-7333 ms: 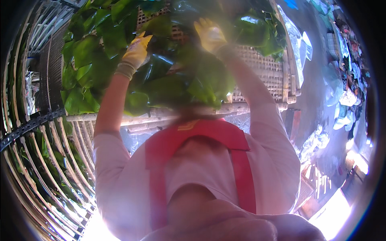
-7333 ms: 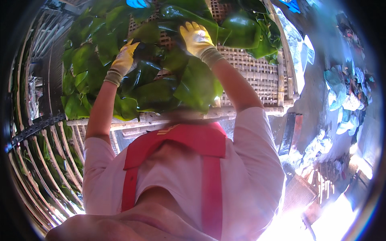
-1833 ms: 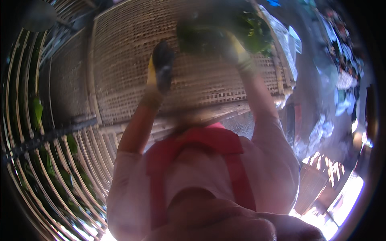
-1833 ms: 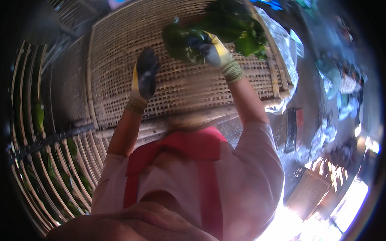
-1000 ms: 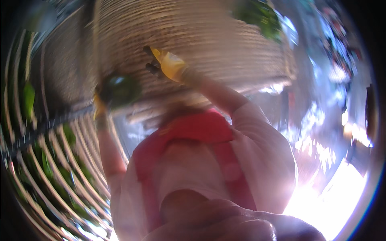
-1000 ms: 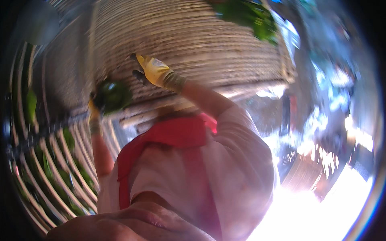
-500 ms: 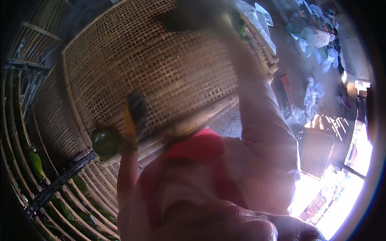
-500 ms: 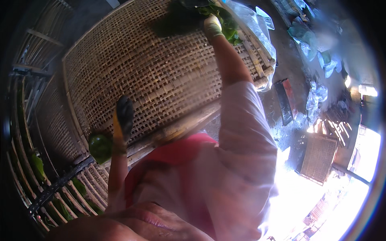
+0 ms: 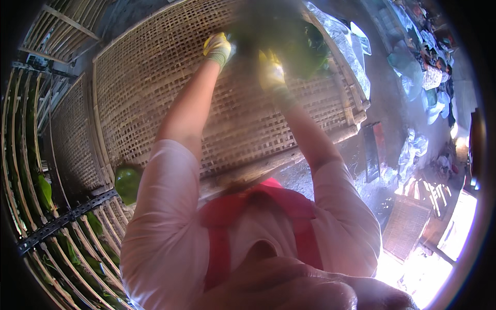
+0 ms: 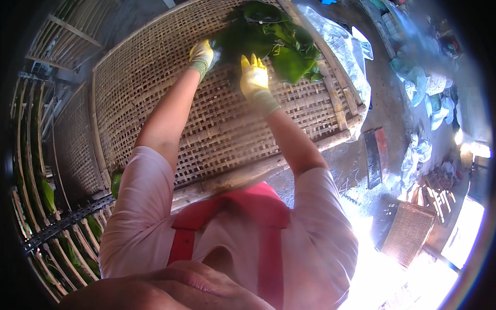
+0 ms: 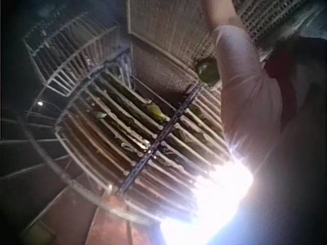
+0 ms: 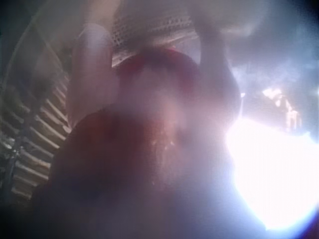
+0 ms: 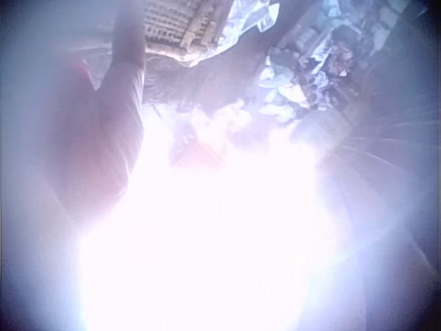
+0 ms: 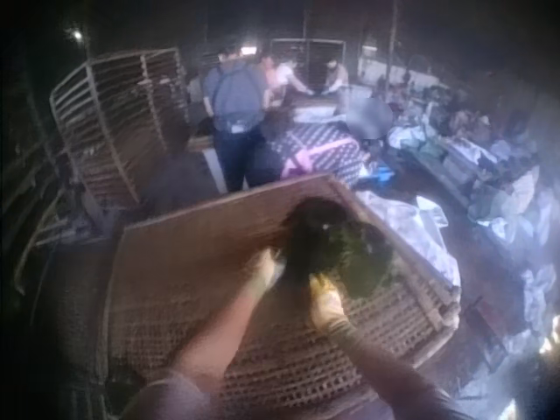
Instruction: The person moves woven trays of green leaves from a rack to a workspace, transfers more leaves from a large white bag onto the trays by hand, and arranges the leaves into organized stacks.
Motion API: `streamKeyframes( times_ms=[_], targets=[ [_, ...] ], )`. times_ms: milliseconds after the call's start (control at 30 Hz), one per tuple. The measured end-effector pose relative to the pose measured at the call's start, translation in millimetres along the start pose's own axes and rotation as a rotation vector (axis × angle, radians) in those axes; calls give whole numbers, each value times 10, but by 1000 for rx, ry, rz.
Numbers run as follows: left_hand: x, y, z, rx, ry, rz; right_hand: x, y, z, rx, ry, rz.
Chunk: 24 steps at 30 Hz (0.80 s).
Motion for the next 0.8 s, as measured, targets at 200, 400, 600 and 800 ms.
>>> streamKeyframes(
  times_ms=[200,400,600,800],
  targets=[
    [-266,-219,565,113,70,1247,-176,-543,421,53,-30,-810],
    [-475,-1161,1378,262,286,1137,272,-752,277,427,141,-2023],
    [-843,-1683,2105,160,126,1142,1408,153,712,2065,-19,-2708],
    [129,-2244,2785,-55,35,1180,2440,-229,1708,1488,-111,-2212]
  ],
)
Point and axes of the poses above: each hand's wrist, its own z-axis away from the middle knuckle, its own y-axis out of the palm, x = y × z, the point moved 6 cm from there along -z, towards the middle knuckle, and after that the axes turned 10 degrees about y, right-handed, at the moved point
